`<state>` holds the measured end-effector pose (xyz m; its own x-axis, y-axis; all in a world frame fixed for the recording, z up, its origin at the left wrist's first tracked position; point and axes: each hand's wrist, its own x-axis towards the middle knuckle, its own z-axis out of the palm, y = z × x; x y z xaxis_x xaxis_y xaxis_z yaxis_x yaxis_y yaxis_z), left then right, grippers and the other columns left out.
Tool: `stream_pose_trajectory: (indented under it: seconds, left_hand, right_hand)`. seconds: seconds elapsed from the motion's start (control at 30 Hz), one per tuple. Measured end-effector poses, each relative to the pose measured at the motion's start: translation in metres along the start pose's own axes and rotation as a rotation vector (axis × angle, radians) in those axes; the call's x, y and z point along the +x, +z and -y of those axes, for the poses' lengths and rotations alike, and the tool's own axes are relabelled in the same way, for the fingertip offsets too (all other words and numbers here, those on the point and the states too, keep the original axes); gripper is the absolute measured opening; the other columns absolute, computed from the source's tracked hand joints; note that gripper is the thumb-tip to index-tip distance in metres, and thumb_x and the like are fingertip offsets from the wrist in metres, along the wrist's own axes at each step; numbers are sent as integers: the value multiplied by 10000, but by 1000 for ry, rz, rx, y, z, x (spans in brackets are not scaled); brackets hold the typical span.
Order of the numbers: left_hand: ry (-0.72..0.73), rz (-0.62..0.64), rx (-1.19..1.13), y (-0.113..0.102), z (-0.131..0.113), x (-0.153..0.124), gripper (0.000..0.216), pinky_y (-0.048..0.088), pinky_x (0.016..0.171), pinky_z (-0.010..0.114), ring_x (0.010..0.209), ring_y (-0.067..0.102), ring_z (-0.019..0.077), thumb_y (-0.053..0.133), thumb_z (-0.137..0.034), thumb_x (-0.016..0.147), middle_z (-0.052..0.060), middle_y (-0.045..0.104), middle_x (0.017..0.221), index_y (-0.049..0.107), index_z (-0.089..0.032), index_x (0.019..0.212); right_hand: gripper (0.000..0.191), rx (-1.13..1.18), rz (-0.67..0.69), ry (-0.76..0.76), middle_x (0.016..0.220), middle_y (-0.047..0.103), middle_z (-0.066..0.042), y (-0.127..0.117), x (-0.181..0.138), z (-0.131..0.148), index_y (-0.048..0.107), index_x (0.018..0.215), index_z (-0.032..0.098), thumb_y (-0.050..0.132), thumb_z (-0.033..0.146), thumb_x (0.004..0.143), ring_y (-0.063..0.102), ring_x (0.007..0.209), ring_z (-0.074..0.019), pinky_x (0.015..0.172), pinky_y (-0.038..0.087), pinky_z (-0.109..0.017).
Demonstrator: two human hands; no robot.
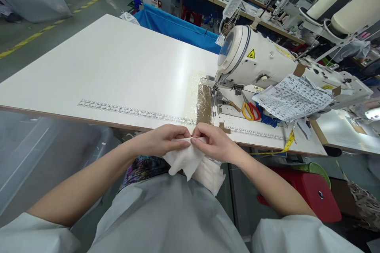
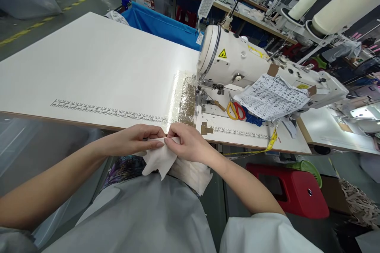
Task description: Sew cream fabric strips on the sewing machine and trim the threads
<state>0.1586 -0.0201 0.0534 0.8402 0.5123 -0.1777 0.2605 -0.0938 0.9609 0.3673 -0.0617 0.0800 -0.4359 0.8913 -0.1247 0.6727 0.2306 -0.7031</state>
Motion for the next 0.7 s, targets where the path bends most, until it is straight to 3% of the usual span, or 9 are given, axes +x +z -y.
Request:
stream_pose_trajectory:
  seconds: [0.13,0.2,0.37,0.53,0.7]
  left_hand:
    - [37,54,-56,-2,2,1,329,262,511,225,560,307,90,510,-450,940,-38,376,651,534,-148,812]
    - [54,75,-51,-3,1,1,327,252,514,227,561,297,90,513,-440,944,-38,367,650,536,-147,801]
    - [20,57,-26,-2,1,-2,313,259,516,229,572,323,98,527,-446,940,-28,412,666,581,-148,860]
    - [-19,50,-126,-1,6,-9,333,294,511,207,595,380,99,527,-467,937,-13,482,706,617,-146,929]
    - [-41,19,-3,-5,9,-21,329,313,529,202,618,411,104,502,-453,939,-4,525,740,636,-153,921]
  right_hand:
    - [76,-28,-16,-45,853,570,2,0,-1,1,531,885,207,550,280,886,489,829,-148,630,326,-245]
    - [150,5,9,-61,935,586,-17,-1,-1,-1,544,937,210,570,353,902,493,890,-161,642,339,-243]
    - [374,145,136,-1,652,425,49,-1,0,-9,462,697,195,543,483,921,358,607,-95,545,254,-240]
    - [349,184,122,24,666,443,50,-4,-5,-12,487,709,189,557,462,915,365,613,-87,539,256,-234]
    - [343,154,147,100,664,469,45,-10,-11,-12,516,721,189,556,472,910,370,592,-90,510,255,-233]
